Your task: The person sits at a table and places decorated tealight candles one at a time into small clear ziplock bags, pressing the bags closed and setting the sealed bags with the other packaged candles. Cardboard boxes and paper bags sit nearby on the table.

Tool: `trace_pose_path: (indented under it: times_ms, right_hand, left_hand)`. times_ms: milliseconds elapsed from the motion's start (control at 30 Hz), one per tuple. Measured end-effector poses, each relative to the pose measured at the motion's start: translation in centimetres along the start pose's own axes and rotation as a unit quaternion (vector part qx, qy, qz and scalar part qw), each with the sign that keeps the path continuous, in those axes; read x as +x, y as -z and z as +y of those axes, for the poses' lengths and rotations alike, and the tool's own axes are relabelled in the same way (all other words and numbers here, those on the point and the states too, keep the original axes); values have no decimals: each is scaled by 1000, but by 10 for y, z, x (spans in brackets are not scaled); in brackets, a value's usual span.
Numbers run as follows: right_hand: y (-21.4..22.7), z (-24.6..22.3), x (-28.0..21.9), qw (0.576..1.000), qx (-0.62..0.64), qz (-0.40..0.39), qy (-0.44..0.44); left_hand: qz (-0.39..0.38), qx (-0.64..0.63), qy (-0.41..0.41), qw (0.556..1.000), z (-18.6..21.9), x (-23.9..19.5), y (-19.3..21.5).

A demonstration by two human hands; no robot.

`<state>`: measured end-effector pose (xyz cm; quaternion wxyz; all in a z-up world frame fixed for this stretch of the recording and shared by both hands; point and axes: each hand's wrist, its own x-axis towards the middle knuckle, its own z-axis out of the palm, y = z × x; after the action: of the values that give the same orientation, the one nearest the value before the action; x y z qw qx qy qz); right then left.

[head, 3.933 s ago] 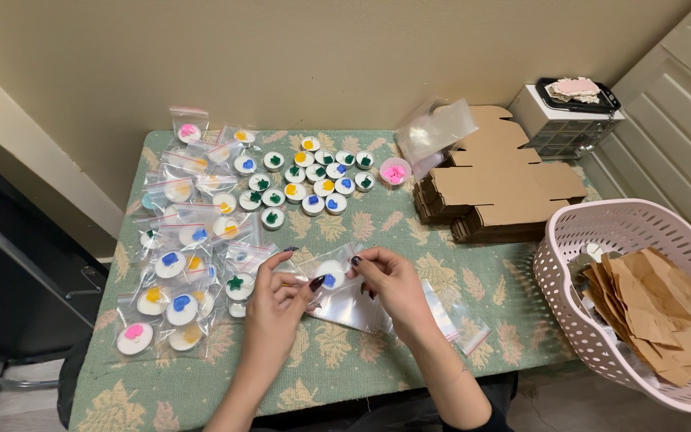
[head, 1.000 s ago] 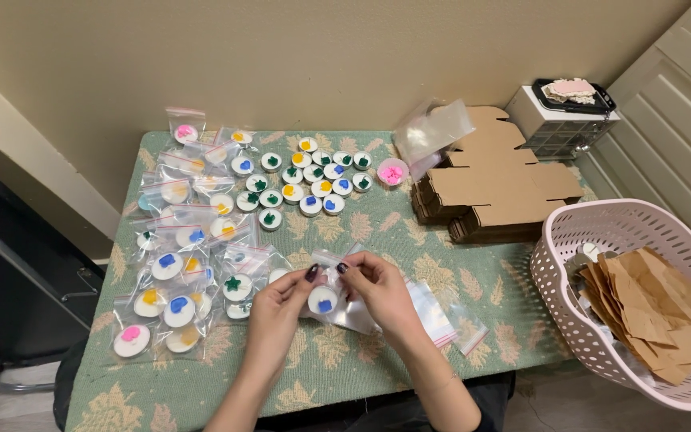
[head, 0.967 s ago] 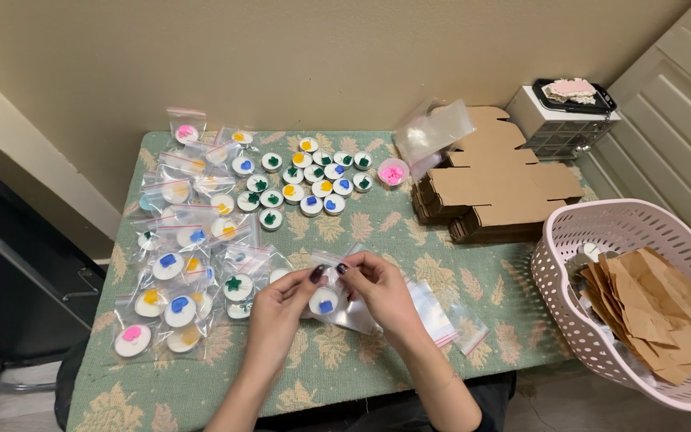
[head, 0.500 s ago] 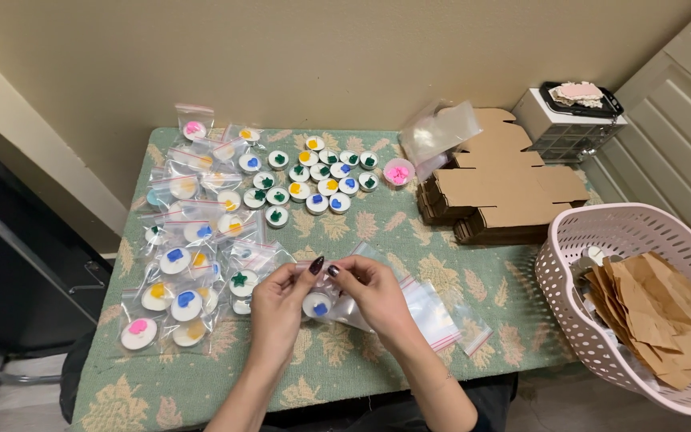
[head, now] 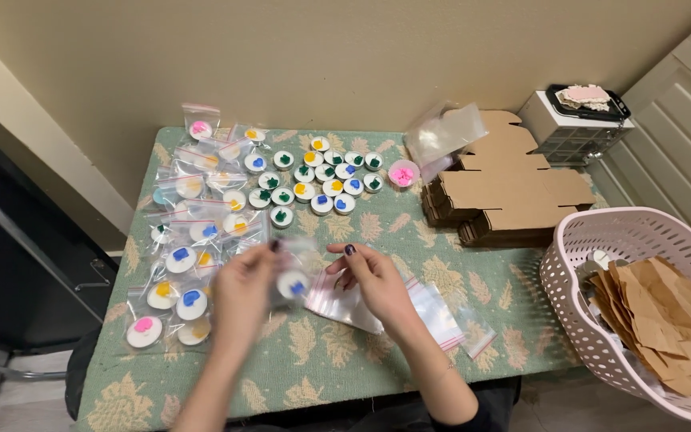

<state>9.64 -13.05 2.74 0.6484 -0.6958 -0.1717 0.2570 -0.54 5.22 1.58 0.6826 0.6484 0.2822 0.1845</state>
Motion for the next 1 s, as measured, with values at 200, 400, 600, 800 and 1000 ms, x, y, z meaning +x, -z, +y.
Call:
trace_pose_path:
  times_ms: [200, 400, 600, 800, 1000]
  right_hand:
    - [17, 11, 8, 997, -49, 45, -46]
    - [18, 6, 17, 991, -75, 84, -65]
    - [18, 2, 18, 979, -171, 99, -49]
    - [19, 10, 25, 959, -241, 146, -15]
    - [16, 19, 70, 907, -373, 184, 68]
  left_hand:
    - [127, -12, -115, 985, 25, 23, 39]
    - [191, 269, -216, 919, 37, 21, 53]
    - [222, 405, -258, 849, 13, 20, 68]
    - [239, 432, -258, 831, 15, 10, 70]
    - [226, 400, -300, 836, 15, 3, 42]
